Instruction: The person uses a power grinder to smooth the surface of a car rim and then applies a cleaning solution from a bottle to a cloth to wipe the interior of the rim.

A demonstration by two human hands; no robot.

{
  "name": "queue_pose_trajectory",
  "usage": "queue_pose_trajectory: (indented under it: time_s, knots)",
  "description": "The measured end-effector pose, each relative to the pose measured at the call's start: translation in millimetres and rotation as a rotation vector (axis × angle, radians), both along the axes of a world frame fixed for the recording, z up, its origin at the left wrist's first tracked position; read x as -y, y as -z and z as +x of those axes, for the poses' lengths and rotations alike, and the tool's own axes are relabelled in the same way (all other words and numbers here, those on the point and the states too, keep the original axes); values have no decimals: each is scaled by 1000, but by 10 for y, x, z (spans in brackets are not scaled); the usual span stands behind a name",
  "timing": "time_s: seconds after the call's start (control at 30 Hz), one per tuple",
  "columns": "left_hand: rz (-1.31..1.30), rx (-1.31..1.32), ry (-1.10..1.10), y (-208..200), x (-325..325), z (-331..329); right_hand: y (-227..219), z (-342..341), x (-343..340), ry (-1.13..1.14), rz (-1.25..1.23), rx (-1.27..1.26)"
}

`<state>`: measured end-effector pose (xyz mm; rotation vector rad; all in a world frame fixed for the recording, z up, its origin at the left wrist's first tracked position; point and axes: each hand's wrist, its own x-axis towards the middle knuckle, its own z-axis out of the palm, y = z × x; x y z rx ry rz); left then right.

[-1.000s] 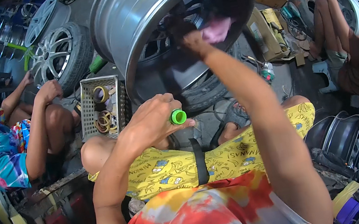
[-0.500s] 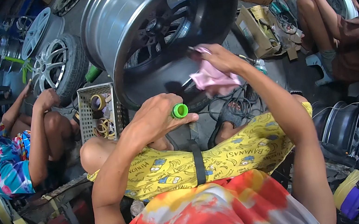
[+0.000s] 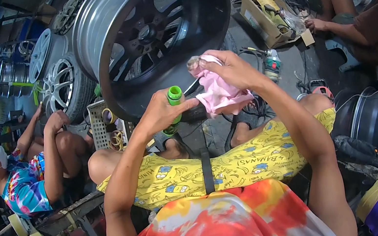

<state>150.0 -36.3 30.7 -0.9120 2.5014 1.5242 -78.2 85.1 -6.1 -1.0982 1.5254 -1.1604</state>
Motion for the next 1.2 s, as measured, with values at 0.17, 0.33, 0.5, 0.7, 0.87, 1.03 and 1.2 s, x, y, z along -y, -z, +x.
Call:
queue_pose_trajectory:
  time_s: [0.17, 0.33, 0.5, 0.7, 0.87, 1.03, 1.2]
  knots:
    - [-70, -58, 91, 201, 77, 54, -188, 50, -25, 3, -20, 247]
    - [-78, 62, 52, 254, 71, 48, -141, 126, -47, -25, 15, 218]
    - [-42, 89, 57, 296, 92, 53, -282, 320, -64, -55, -51, 99]
    - [-28, 51, 77, 315, 51, 88, -243, 526, -49, -126, -257, -284]
    - [-26, 119, 192, 272, -15, 79, -107, 592, -46, -130, -352, -398]
    - [4, 15, 211, 259, -42, 48, -260, 557, -68, -124, -364, -397]
    - [47, 19, 186, 23, -63, -26, -399, 341, -83, -48, -351, -390]
